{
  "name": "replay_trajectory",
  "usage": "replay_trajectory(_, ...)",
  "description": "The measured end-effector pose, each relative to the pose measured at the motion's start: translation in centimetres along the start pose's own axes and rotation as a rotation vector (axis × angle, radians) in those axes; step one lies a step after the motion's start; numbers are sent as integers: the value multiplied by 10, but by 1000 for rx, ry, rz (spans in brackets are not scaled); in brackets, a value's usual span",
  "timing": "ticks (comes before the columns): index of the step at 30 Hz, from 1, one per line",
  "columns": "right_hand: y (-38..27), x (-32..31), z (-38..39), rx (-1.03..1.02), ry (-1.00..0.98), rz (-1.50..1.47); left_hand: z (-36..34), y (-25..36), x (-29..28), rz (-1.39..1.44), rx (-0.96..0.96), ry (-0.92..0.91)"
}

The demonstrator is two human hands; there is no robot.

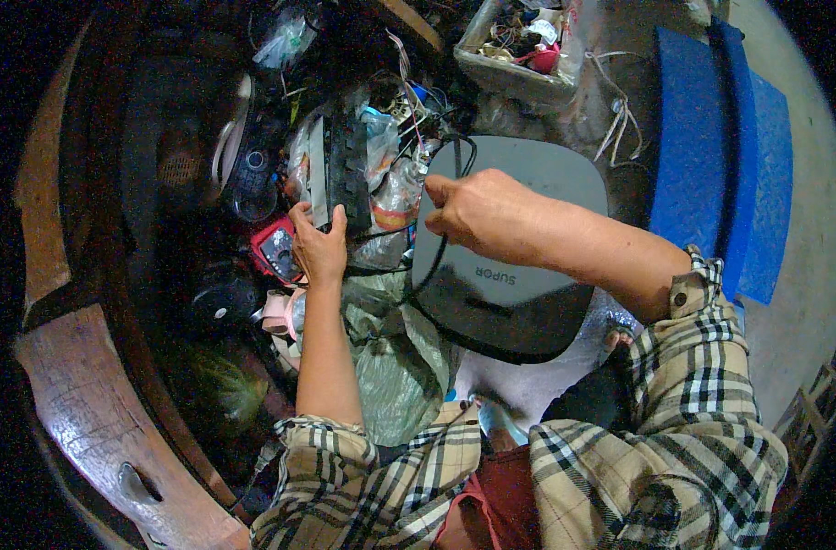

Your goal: The person inspects several small electronic devices in a cluttered workshop. They open a sandwich press to check the interior, then examine a circuit board, a power adapter, and a disassembled battery pack, placing each item down after inspection.

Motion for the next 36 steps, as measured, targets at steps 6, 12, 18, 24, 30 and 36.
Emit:
replay_trajectory(6, 17, -26, -6, 15, 353, -223, -1, -3, 2, 53, 14, 21)
replay_trajectory(12, 73, -52, -41, 194, 702, -259, -6, -17, 11, 161, -16, 37)
replay_trajectory(18, 153, -14, -65, 492, 715, 47, -33, -36, -2, 1221, -691, -95)
replay_trajectory(24, 142, -5, -57, 543, 491, 1, -22, -19, -45, 1506, -795, -148)
replay_trajectory(30, 122, -3, -74, 465, 342, -86, 13, -19, -54, 1445, -896, 6)
replay_trajectory(36, 117, 12, -132, 501, 239, -227, 81, -18, -91, 1294, -796, 51)
Point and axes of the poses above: each hand's wrist, its own z-axis away from the middle knuckle, its own x-axis out of the palm, y = z × x, the point moved 2 cm from there along -z, towards the middle knuckle
